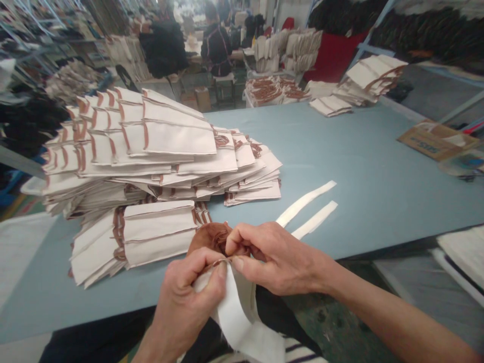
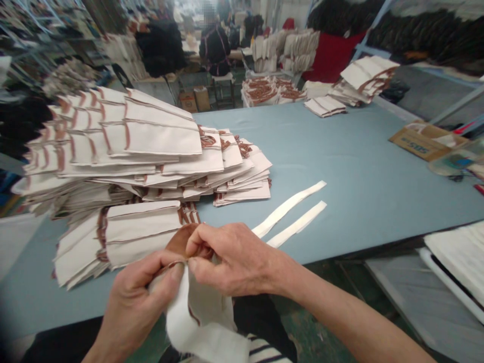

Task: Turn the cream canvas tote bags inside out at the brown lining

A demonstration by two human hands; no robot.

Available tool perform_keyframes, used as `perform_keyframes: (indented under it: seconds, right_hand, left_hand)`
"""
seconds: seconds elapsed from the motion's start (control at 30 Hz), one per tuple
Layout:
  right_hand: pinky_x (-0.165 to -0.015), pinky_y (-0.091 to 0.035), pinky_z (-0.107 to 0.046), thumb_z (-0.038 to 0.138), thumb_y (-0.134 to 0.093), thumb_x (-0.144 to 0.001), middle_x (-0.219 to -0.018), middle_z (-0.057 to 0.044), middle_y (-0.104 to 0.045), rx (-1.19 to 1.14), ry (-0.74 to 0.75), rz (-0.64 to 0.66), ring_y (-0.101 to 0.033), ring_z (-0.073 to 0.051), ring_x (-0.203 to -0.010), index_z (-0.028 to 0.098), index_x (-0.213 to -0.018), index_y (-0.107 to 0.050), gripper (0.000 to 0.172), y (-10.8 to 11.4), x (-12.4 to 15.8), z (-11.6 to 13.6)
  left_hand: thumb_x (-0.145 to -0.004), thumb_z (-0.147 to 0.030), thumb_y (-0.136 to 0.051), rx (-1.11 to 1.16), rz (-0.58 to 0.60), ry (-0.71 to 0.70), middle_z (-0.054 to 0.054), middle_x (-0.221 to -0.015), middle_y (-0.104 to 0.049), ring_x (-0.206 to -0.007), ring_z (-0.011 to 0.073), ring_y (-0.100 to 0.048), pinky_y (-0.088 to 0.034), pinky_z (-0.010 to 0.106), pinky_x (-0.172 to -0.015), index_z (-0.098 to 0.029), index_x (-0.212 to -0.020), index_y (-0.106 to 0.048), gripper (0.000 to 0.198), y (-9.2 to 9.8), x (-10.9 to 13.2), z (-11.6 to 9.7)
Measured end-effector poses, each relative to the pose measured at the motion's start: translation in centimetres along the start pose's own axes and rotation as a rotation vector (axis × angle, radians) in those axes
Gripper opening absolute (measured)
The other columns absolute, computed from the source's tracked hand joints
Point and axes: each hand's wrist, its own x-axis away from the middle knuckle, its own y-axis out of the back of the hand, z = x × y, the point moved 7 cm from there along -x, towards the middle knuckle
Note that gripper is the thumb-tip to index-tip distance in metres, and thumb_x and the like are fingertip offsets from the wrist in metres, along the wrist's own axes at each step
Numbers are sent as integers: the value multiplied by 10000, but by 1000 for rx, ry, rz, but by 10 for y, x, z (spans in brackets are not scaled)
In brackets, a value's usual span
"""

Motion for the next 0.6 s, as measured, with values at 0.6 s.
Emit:
perform_keyframes:
  seconds: [0.6]
  right_hand:
    - [-545, -234, -281, 145, -537, -729, -615, -3, -651, 456, 127, -196, -501, -127, -529, 178, -740, -624, 93, -3, -3, 4]
  left_hand:
    - [-938, -120, -586, -111, 48, -219, -99, -653, -665, -542, 56, -596, -435, 141, -562, -220, -781, -674, 205, 3, -9, -11]
